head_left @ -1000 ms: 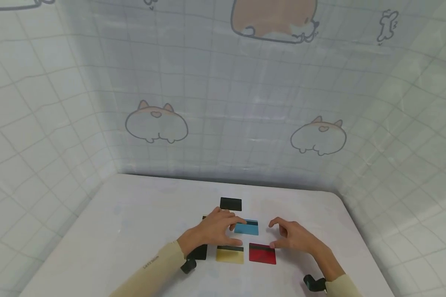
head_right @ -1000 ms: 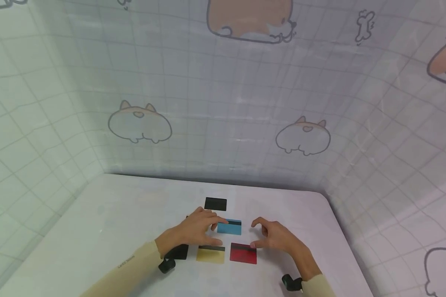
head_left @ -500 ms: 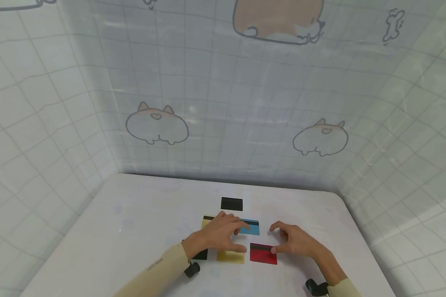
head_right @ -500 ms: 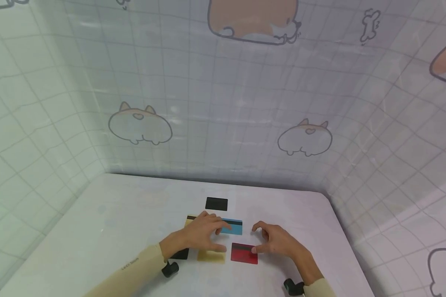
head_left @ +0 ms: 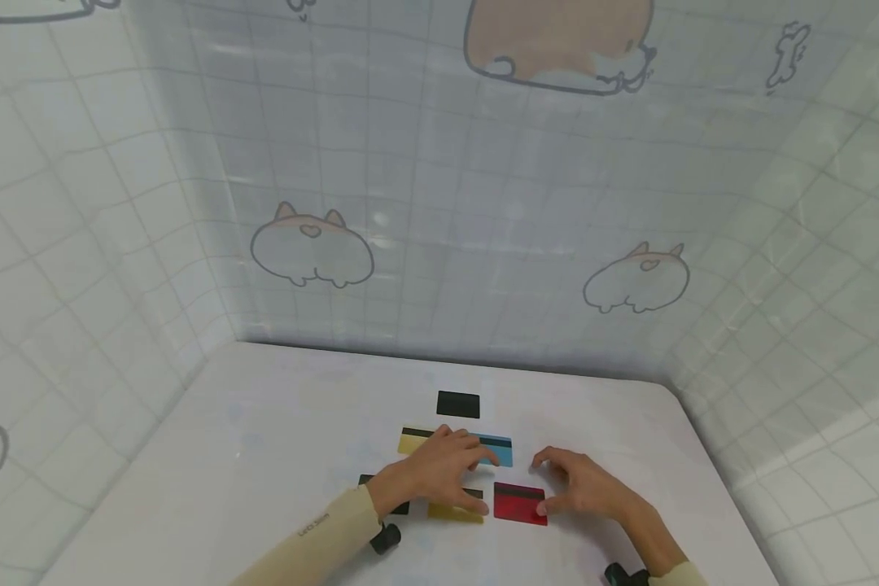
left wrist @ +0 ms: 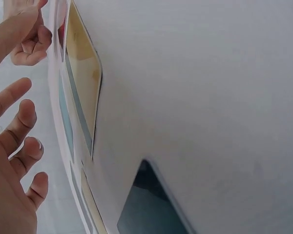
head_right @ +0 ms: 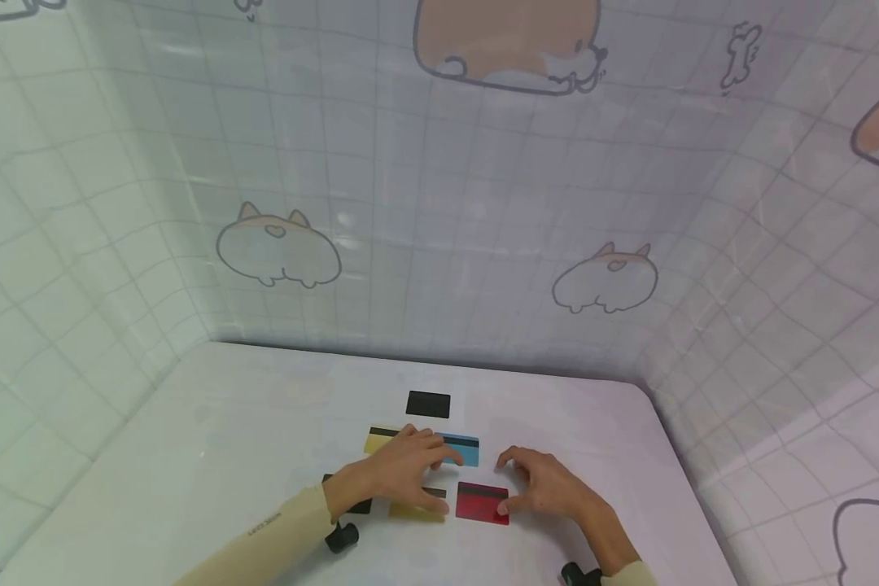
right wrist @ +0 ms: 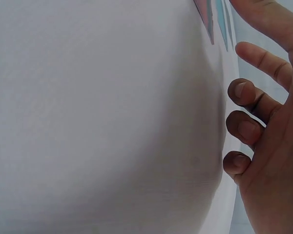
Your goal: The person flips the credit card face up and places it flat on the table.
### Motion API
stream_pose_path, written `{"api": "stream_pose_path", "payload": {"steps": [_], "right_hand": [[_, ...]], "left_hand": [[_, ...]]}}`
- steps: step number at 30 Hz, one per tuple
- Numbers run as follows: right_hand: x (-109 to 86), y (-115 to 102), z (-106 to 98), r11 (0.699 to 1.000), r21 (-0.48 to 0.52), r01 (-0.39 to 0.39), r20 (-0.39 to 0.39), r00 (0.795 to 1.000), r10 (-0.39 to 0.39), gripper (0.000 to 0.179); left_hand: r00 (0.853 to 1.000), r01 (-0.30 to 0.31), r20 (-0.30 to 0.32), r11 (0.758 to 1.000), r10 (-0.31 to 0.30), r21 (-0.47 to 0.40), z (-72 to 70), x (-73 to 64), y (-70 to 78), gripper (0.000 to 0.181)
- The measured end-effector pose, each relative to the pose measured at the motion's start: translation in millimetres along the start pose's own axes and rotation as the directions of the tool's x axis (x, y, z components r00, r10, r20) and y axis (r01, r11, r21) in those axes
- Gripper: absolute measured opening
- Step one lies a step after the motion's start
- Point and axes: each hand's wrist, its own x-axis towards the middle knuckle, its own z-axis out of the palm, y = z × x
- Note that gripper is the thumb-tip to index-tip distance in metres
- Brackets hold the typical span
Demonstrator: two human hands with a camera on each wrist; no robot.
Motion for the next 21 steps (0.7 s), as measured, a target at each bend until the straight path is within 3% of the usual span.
{"api": "stream_pose_path", "payload": {"steps": [11,21], "right_hand": [[0.2,1.5,1.8,0.993,-0.116,0.007,-0.050,0.999,-0.013,0.056],[3.7,-0.9,8.3,0.984,-0.172,-0.036,-0.033,0.999,0.031,0.057]], "left_hand": [[0.999,0.007,0.034,1.000,-0.007,0.003,-0.3,4.6,-1.5,0.066],[0.997,0.045,0.063,0.999,-0.046,0.014,5.3,7.0,-1.0,0.065]]}}
